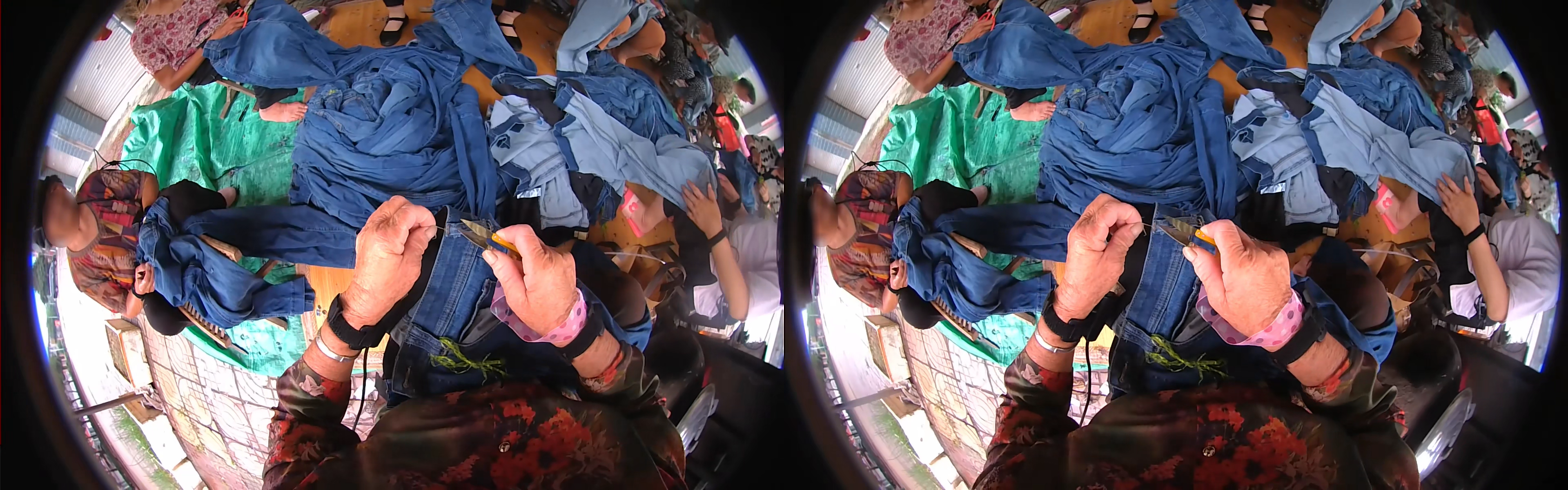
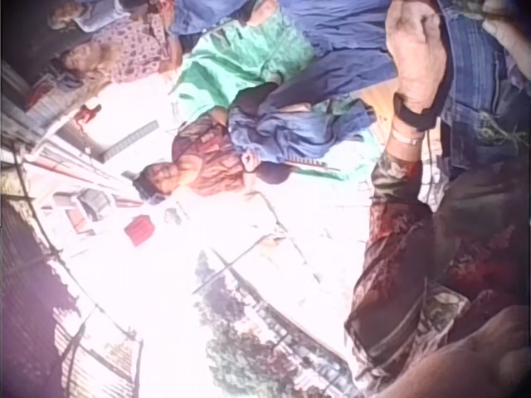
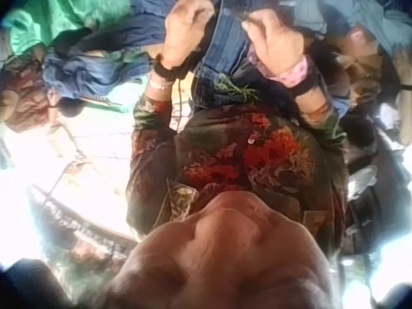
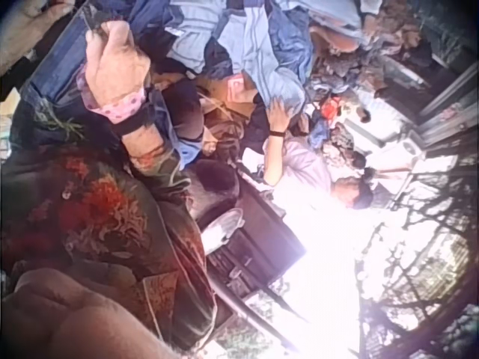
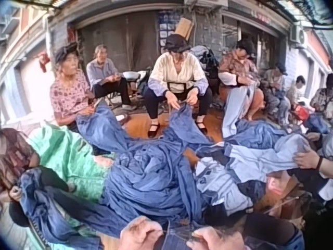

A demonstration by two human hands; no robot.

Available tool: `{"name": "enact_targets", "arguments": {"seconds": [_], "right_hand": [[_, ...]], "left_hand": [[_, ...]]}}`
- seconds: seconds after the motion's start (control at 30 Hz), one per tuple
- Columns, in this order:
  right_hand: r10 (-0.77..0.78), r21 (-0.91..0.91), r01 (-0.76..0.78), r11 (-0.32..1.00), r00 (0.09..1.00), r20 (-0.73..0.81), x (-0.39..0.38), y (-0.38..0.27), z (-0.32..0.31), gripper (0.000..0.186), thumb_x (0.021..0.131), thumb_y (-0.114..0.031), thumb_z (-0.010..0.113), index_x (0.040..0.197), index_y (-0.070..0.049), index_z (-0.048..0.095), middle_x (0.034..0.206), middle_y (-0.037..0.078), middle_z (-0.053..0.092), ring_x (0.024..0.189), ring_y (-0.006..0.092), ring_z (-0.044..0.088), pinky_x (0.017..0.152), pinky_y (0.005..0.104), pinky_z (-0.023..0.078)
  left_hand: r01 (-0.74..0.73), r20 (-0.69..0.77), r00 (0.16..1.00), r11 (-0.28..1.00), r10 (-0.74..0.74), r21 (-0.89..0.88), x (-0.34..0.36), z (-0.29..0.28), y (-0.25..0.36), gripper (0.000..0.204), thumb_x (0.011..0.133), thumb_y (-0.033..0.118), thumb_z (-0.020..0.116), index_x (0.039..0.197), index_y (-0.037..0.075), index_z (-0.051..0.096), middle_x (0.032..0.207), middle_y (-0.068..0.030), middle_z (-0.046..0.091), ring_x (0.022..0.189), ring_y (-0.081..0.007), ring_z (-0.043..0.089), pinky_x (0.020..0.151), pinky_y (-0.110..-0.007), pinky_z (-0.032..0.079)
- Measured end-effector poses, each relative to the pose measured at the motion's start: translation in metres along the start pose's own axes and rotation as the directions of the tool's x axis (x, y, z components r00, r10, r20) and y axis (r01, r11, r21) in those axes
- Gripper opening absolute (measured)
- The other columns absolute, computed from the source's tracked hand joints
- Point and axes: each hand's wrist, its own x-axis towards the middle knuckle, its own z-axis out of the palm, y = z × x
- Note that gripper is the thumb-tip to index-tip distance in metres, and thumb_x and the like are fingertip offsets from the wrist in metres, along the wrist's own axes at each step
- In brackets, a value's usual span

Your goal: Removing labels and trimming loose threads from denim jeans using scissors and pliers in a workshop environment.

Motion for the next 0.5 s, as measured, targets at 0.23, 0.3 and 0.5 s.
{"name": "enact_targets", "arguments": {"seconds": [0.23,0.3,0.5], "right_hand": [[-0.126,-0.198,0.133,0.971,0.991,0.045,0.002,-0.003,0.010,0.027,0.079,-0.017,0.065,0.097,-0.005,0.050,0.081,0.012,0.061,0.064,0.0288,0.062,0.056,0.0361,0.048],[-0.135,-0.215,0.143,0.966,0.989,0.053,0.004,-0.004,0.013,0.027,0.079,-0.017,0.065,0.097,-0.005,0.050,0.081,0.011,0.061,0.064,0.0285,0.061,0.055,0.0360,0.048],[-0.196,-0.230,0.208,0.950,0.978,0.075,0.008,0.000,0.019,0.026,0.077,-0.016,0.067,0.094,-0.006,0.050,0.080,0.010,0.061,0.062,0.0274,0.061,0.054,0.0344,0.048]], "left_hand": [[-0.020,-0.016,1.000,1.000,0.020,0.006,-0.003,-0.002,0.008,0.018,0.072,-0.011,0.060,0.082,0.004,0.053,0.072,-0.0039,0.049,0.062,-0.0151,0.048,0.057,-0.025,0.040],[-0.038,-0.029,0.999,0.999,0.038,0.022,-0.004,-0.002,0.008,0.019,0.072,-0.011,0.060,0.082,0.003,0.053,0.072,-0.0045,0.049,0.062,-0.0158,0.048,0.057,-0.025,0.040],[-0.026,-0.016,1.000,0.999,0.027,0.046,-0.008,-0.002,0.007,0.017,0.072,-0.011,0.060,0.081,0.003,0.053,0.072,-0.0053,0.050,0.062,-0.0166,0.048,0.057,-0.025,0.040]]}}
